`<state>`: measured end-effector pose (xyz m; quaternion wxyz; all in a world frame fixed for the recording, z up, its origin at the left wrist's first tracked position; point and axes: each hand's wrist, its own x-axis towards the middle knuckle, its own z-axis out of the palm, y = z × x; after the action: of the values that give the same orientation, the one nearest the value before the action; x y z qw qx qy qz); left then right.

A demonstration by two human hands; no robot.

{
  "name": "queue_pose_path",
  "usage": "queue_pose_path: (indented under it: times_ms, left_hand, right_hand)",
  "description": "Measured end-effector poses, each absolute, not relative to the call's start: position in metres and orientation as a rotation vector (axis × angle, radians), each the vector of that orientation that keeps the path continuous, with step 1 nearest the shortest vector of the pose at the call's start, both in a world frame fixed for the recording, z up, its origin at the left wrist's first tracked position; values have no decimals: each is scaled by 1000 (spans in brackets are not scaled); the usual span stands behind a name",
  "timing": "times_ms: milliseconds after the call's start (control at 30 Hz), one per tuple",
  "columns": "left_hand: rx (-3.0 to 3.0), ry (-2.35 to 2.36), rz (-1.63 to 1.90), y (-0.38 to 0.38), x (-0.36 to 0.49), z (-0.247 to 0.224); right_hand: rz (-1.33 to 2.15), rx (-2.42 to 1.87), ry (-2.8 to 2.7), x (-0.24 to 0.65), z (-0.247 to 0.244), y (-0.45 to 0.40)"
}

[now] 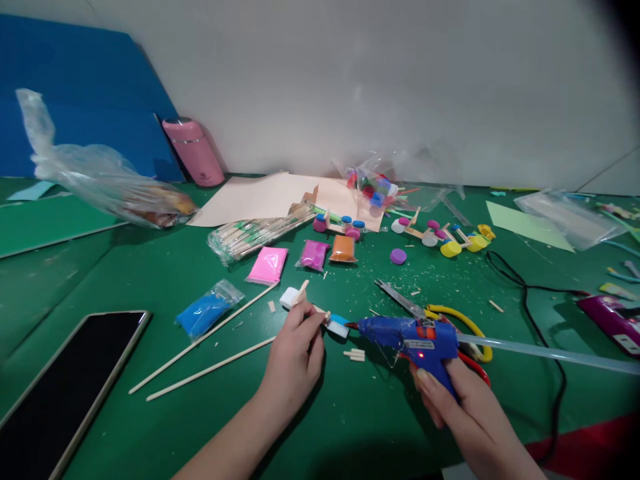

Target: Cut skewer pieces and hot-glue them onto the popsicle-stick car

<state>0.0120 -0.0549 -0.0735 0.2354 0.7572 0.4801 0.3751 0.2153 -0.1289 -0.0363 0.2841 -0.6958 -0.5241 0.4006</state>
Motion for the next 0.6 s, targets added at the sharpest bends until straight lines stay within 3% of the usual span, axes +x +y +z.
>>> queue_pose_path:
  times_ms: [600]
  left_hand:
    - [2082,1322,1032,-54,12,-73]
  right_hand:
    - [1084,-1879,-1519,222,-38,-132]
